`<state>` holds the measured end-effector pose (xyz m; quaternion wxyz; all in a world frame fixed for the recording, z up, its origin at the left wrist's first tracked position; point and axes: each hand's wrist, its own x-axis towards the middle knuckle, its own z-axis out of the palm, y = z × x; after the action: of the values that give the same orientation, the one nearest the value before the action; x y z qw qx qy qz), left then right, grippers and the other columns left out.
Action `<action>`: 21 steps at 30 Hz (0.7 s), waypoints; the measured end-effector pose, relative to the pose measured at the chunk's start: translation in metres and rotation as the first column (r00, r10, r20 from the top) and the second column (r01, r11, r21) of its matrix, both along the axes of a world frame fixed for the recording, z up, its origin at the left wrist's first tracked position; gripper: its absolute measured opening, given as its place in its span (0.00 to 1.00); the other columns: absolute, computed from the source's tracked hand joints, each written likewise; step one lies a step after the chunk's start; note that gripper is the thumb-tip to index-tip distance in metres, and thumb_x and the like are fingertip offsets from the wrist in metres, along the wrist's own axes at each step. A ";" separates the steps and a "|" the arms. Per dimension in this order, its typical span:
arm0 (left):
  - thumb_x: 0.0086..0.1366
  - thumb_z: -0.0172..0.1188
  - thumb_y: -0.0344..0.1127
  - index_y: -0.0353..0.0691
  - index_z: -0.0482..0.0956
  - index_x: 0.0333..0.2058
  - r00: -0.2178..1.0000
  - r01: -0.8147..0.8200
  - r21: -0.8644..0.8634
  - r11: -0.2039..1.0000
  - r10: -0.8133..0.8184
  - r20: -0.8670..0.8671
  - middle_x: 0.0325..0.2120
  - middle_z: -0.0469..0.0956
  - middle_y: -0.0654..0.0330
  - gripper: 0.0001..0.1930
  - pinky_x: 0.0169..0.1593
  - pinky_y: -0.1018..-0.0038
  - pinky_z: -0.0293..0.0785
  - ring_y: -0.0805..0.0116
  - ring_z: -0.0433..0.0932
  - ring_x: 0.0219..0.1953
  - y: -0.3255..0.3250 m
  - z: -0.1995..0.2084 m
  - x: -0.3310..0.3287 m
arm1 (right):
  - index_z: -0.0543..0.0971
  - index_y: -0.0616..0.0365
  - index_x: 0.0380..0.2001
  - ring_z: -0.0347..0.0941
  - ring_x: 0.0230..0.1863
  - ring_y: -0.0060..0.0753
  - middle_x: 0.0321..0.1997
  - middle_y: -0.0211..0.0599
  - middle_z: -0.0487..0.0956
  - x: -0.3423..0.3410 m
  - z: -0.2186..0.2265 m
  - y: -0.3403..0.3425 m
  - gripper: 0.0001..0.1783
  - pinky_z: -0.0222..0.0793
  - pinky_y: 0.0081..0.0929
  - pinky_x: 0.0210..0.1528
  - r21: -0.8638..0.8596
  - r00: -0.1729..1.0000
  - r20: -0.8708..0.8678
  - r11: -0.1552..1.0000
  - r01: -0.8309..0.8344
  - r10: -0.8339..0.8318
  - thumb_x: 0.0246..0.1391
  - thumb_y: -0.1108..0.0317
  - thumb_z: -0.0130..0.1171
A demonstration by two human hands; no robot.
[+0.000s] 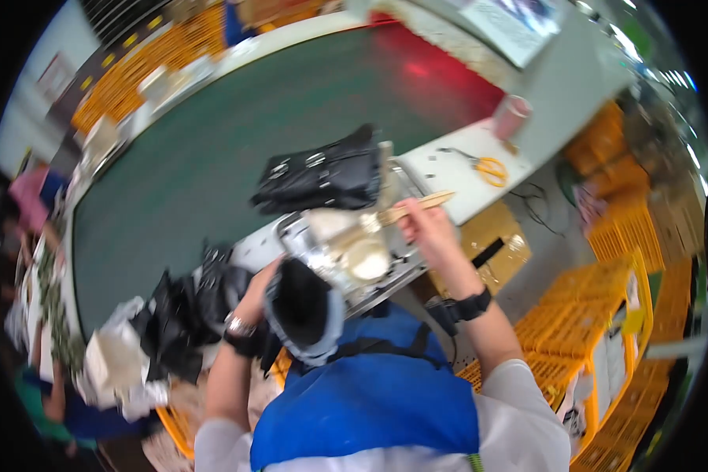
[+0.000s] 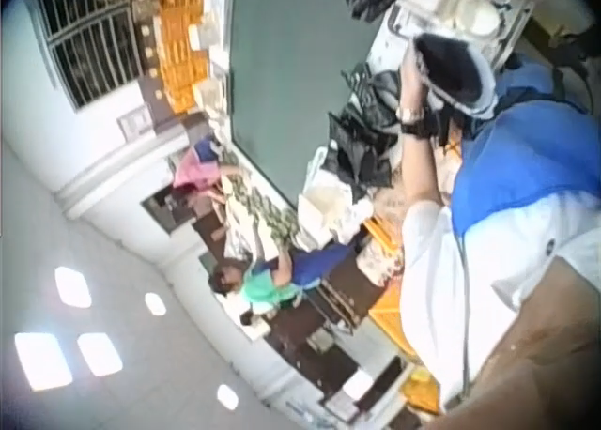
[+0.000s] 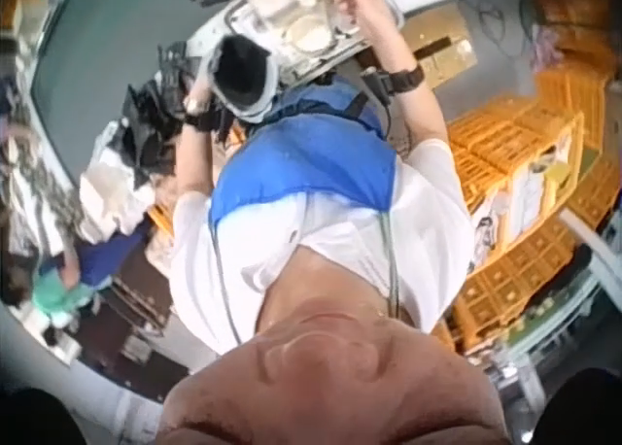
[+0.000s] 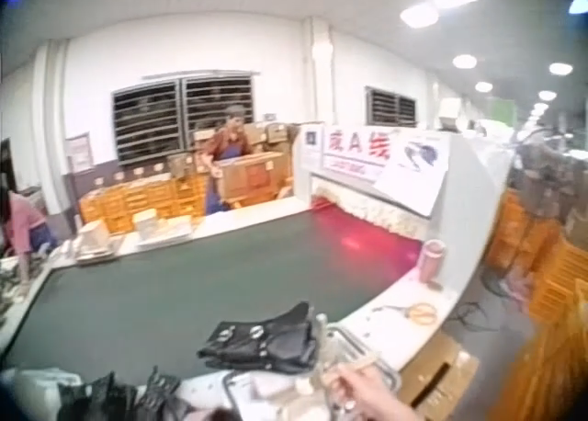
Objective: Applying glue or adhesive to the edges and interior of black boots using a brush.
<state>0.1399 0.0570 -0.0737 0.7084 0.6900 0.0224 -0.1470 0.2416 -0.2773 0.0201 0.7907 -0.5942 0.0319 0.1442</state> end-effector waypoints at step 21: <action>0.68 0.41 0.45 0.35 0.75 0.40 0.975 -0.150 0.052 0.987 0.157 -0.157 0.33 0.75 0.66 0.20 0.41 0.83 0.66 0.81 0.70 0.34 -0.040 0.057 -0.011 | 0.78 0.64 0.26 0.71 0.18 0.27 0.18 0.39 0.75 -0.032 0.064 0.093 0.06 0.65 0.22 0.22 -0.614 0.457 0.660 0.779 -0.129 0.596 0.48 0.70 0.58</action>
<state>0.1293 0.0166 -0.0165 0.6995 0.6862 0.1356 -0.1463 0.2096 -0.1848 0.0840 0.4817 -0.7562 -0.4428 0.0051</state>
